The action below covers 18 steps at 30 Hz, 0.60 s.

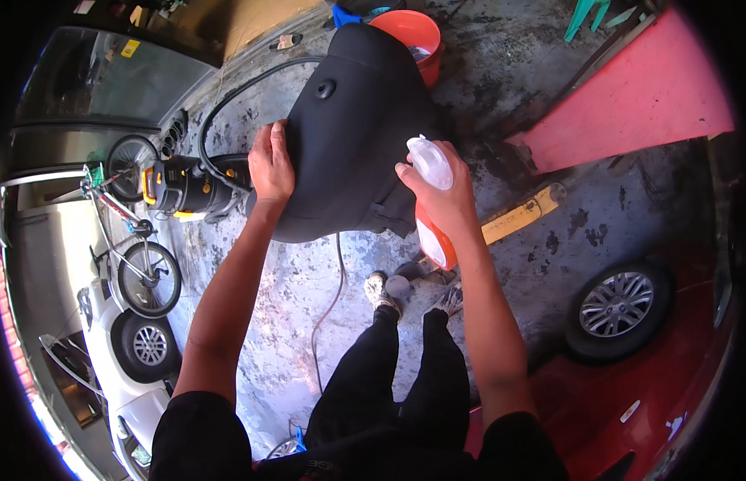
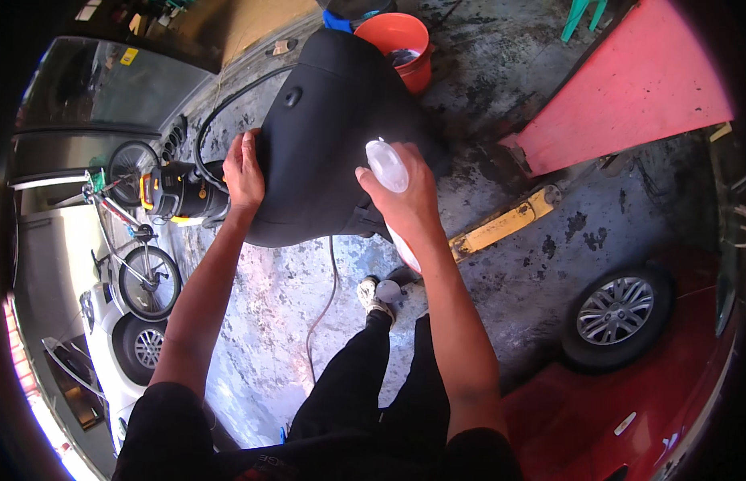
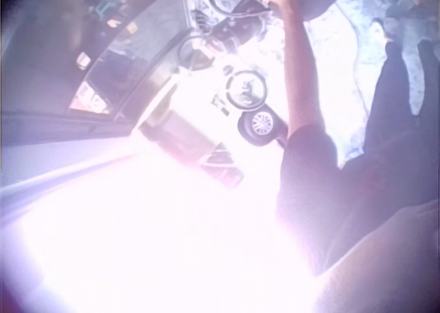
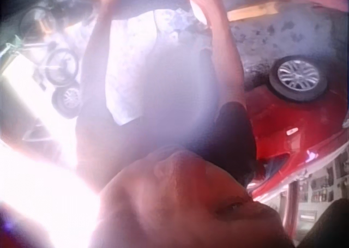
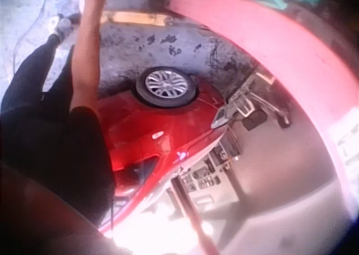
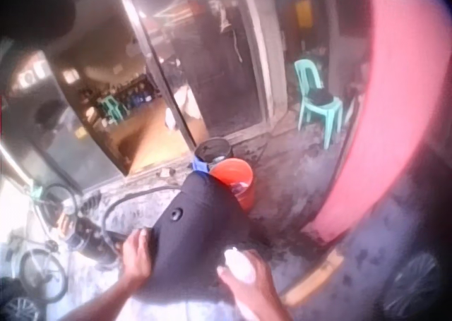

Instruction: The person sprays a cleaning solution onto a black car seat and wipes it with a cloth. They rotate the seat to access different sides and continue spraying and wiping the surface.

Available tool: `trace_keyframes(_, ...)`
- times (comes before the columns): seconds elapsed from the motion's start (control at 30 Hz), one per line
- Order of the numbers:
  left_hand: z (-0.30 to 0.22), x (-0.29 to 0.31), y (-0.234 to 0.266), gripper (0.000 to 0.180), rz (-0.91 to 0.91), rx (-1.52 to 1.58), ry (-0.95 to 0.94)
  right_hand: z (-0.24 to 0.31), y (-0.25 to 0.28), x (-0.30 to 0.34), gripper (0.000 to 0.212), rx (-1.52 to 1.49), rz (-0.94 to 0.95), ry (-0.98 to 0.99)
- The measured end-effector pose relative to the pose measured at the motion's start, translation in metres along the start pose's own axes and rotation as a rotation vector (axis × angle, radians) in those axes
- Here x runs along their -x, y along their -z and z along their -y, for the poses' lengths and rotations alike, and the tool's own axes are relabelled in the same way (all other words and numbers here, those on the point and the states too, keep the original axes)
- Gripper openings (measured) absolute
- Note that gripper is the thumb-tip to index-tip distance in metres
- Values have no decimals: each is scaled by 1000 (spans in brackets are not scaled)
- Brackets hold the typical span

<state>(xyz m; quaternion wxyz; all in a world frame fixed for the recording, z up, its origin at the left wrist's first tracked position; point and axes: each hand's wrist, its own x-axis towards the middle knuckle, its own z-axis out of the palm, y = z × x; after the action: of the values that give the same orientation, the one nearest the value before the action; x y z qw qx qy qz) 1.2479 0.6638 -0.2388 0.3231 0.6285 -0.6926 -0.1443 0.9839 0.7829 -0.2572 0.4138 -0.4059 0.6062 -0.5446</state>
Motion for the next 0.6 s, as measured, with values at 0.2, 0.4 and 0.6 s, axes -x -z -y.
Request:
trace_keyframes(0.2,5,-4,-1,38,-6,10,-49,-61,-14,45,38,86,201,-249)
trace_keyframes(0.4,7,-3,-5,43,0,27,-36,-122,-35,119,42,267,504,-170)
trace_keyframes(0.6,18,-6,-7,36,-23,72,-26,-143,-33,102,37,168,326,-191)
